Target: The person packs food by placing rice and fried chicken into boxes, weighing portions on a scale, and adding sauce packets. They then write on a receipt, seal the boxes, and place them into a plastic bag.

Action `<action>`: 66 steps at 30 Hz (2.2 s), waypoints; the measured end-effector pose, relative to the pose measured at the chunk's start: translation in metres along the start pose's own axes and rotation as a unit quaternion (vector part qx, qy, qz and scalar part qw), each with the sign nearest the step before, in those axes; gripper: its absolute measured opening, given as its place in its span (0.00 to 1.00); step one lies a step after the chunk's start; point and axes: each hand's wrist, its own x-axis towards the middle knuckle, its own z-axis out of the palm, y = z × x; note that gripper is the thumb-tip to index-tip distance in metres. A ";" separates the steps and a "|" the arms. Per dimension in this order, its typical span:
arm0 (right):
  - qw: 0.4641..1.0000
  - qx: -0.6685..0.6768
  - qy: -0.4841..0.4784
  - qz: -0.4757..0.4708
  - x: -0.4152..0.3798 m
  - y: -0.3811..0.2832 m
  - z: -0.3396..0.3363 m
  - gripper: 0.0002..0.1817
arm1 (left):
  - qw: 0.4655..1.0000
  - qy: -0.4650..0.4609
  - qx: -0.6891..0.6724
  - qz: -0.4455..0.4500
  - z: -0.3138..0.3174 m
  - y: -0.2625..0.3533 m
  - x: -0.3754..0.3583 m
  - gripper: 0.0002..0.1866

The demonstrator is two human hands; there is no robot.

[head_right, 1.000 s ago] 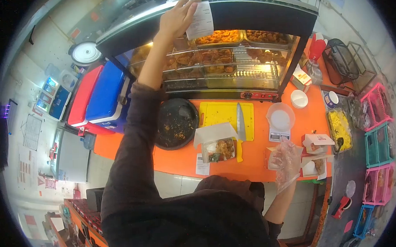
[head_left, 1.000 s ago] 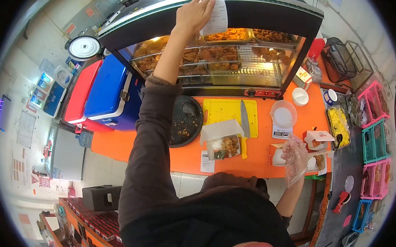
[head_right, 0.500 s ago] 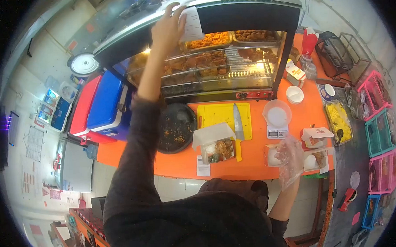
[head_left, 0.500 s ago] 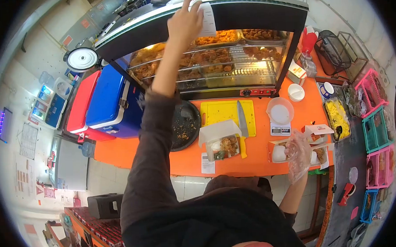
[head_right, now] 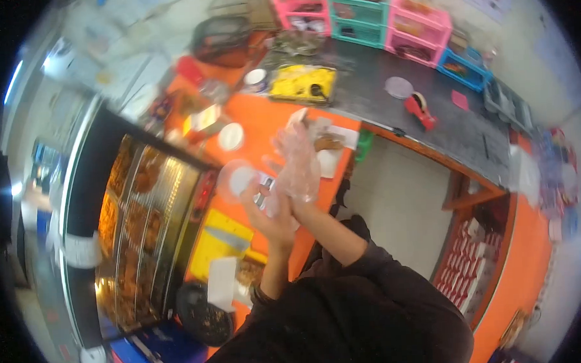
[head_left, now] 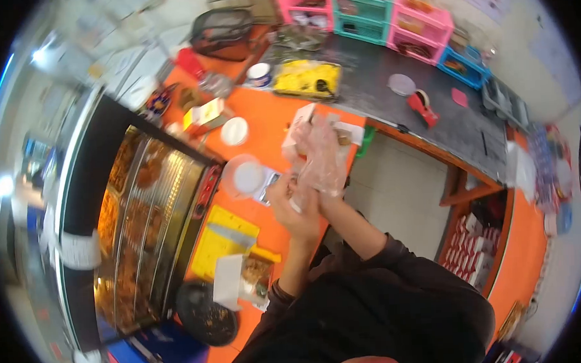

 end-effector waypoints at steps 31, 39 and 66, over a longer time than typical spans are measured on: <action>0.561 -0.751 -0.344 -0.051 0.454 -0.263 -0.460 0.25 | 0.866 -0.311 -0.167 -0.355 0.626 -0.022 0.083 0.32; 0.350 -0.937 -0.006 -0.012 0.642 -0.233 -0.644 0.26 | 0.833 -0.384 -0.091 -0.387 0.620 -0.047 0.038 0.25; 0.468 -0.818 0.297 0.153 0.466 -0.241 -0.581 0.38 | 0.489 0.012 -0.093 -0.867 0.381 -0.298 -0.173 0.27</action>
